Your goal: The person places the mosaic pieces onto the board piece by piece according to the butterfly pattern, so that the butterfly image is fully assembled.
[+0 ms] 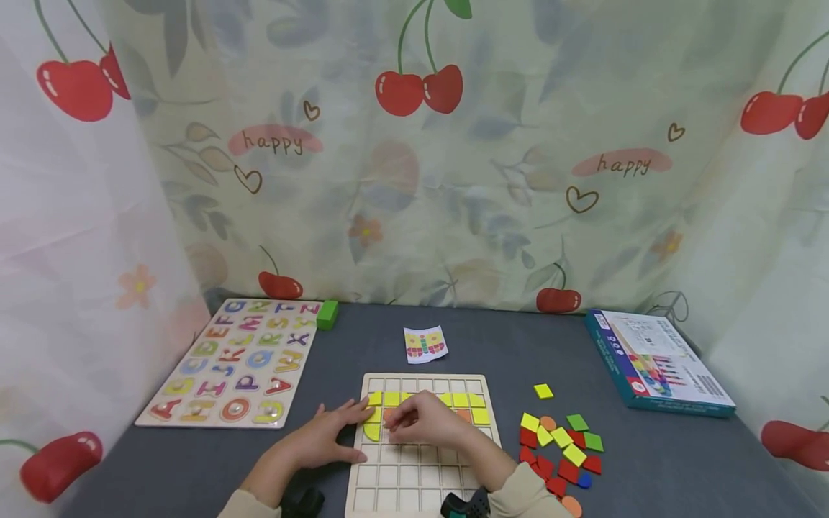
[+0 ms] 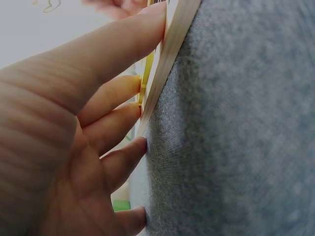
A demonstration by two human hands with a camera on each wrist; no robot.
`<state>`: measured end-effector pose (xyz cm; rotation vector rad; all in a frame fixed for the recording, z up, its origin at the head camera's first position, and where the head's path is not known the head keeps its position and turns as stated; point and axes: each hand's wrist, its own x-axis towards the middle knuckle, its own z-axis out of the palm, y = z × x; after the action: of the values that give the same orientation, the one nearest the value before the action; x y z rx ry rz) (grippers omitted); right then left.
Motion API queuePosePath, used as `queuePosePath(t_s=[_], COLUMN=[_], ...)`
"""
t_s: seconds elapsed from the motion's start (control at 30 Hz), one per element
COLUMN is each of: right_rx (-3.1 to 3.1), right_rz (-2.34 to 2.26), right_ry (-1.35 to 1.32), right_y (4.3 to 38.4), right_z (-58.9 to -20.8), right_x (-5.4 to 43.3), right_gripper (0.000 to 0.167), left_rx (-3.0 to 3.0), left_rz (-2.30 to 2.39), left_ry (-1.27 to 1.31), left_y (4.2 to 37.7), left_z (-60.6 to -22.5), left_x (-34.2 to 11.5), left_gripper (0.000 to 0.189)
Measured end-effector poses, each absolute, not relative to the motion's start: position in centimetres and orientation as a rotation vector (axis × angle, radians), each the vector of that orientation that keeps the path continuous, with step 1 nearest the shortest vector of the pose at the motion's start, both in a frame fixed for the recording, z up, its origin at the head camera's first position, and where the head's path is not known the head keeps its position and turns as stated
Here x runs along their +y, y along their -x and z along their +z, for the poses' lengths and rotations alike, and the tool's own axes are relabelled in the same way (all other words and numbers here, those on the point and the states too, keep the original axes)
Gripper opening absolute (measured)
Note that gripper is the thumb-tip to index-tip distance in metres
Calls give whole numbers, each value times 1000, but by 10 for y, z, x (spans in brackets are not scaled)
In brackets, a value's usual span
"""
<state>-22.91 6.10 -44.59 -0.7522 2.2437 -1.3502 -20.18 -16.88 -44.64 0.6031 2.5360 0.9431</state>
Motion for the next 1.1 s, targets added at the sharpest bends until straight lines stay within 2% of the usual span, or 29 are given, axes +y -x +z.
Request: queuePosePath(t_s=[0.37, 0.83, 1.1], right_rx=[2319, 2522, 2580], right_rz=[-1393, -1406, -1419], right_ry=[678, 414, 196], right_y=[228, 262, 273], right_z=[-431, -441, -443], right_x=[126, 224, 263], right_gripper=[22, 32, 36], left_rx=[2527, 2522, 2513], left_rz=[934, 938, 948], left_ry=[-573, -570, -551], left_y=[203, 203, 202], left_z=[-448, -448, -446], left_x=[-168, -168, -169], left_gripper=[74, 74, 74])
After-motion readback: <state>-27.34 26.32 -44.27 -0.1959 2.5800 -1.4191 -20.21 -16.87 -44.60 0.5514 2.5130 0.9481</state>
